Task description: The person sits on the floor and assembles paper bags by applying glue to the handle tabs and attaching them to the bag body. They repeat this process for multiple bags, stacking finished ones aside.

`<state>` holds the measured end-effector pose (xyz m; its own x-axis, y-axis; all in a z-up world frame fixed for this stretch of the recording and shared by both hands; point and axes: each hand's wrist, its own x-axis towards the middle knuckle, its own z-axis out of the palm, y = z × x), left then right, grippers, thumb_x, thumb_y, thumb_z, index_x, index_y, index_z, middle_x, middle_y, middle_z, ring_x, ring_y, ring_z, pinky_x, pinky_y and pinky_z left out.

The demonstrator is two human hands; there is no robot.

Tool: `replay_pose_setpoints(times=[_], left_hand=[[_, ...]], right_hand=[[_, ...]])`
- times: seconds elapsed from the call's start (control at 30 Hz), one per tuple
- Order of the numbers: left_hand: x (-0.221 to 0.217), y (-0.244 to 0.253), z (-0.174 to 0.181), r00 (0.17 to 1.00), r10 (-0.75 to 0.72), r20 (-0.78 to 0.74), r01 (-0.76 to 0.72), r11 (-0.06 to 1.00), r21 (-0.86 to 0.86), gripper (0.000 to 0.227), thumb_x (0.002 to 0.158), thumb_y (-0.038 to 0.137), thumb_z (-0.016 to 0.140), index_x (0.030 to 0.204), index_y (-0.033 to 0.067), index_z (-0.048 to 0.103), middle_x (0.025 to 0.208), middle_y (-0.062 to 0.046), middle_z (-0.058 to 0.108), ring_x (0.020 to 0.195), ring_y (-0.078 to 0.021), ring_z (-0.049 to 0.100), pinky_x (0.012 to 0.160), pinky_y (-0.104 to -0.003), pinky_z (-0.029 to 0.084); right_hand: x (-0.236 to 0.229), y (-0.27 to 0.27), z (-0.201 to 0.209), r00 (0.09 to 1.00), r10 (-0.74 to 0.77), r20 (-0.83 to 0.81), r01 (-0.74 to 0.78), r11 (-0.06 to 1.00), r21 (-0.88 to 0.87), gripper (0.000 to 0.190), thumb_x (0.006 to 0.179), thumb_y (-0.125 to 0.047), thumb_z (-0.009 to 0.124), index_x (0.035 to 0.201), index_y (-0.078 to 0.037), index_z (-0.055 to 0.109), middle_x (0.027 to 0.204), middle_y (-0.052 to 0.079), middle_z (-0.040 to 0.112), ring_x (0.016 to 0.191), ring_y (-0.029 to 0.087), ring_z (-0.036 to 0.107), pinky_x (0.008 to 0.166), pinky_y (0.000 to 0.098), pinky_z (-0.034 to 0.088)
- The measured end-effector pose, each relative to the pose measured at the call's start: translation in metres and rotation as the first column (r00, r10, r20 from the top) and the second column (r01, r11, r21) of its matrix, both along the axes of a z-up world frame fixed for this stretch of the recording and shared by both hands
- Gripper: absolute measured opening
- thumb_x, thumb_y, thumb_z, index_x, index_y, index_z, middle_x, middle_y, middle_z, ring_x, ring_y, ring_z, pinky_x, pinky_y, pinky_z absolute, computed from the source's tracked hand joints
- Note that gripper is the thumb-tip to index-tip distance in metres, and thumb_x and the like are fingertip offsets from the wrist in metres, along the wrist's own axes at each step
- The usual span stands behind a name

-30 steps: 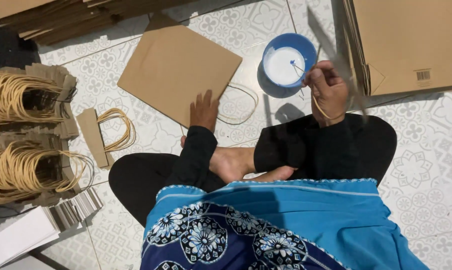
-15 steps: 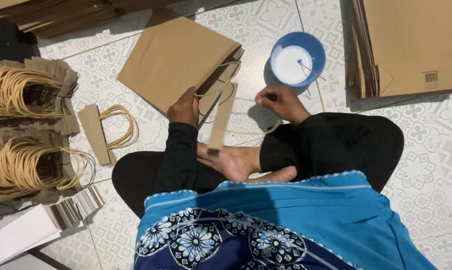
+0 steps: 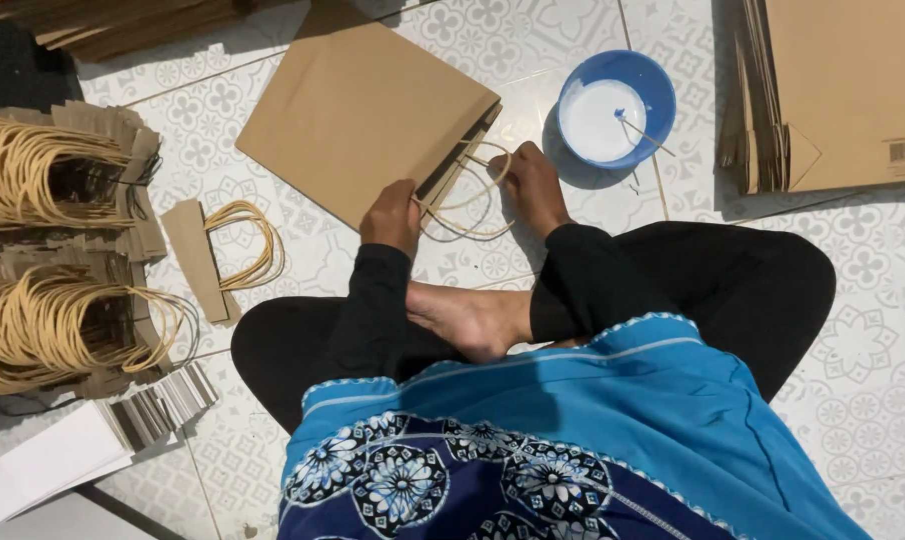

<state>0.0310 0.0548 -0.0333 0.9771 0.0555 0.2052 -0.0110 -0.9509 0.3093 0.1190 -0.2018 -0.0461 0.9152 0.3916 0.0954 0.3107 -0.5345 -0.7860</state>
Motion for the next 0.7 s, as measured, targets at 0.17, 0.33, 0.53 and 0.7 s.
replay_pose_setpoints(times=[0.17,0.33,0.53,0.7], left_hand=[[-0.002,-0.006,-0.014,0.993,-0.007,-0.119,0.005,1.000,-0.021,0.035,0.097,0.018,0.067,0.131,0.0109,0.064,0.122,-0.014,0.069,0.118,-0.0306,0.066,0.100,-0.041,0.058],[-0.005,-0.010,-0.003,0.978,0.005,-0.209,-0.015,0.999,-0.044,0.041,0.098,0.022,0.067,0.136,0.0101,0.058,0.129,-0.015,0.062,0.125,-0.0321,0.060,0.106,-0.042,0.054],[-0.005,-0.012,0.015,0.957,0.015,-0.290,-0.046,0.994,-0.100,0.043,0.099,0.021,0.067,0.138,0.0098,0.057,0.133,-0.016,0.059,0.131,-0.0321,0.055,0.111,-0.043,0.049],[-0.005,-0.008,0.017,0.933,0.011,-0.360,-0.091,0.974,-0.206,0.058,0.092,0.021,0.074,0.145,0.0102,0.051,0.142,-0.016,0.053,0.138,-0.0328,0.048,0.118,-0.044,0.041]], right_hand=[[-0.005,0.006,-0.002,0.997,-0.040,-0.059,0.040,0.999,-0.003,0.018,0.101,-0.011,0.058,0.111,-0.016,0.072,0.096,0.012,0.052,0.092,0.039,0.061,0.080,0.0461,0.052],[-0.007,0.012,-0.007,0.991,-0.128,-0.050,0.130,0.991,0.027,0.012,0.102,-0.018,0.063,0.104,-0.010,0.072,0.092,0.015,0.056,0.088,0.039,0.063,0.078,0.0453,0.053],[-0.007,0.011,-0.003,0.989,-0.134,-0.069,0.134,0.991,-0.007,0.015,0.104,-0.022,0.064,0.101,-0.007,0.069,0.089,0.015,0.054,0.085,0.039,0.063,0.074,0.0463,0.052],[-0.009,0.012,0.006,0.982,-0.170,-0.080,0.173,0.984,0.042,0.026,0.105,-0.031,0.067,0.097,-0.006,0.063,0.087,0.014,0.054,0.086,0.038,0.063,0.074,0.0439,0.053]])
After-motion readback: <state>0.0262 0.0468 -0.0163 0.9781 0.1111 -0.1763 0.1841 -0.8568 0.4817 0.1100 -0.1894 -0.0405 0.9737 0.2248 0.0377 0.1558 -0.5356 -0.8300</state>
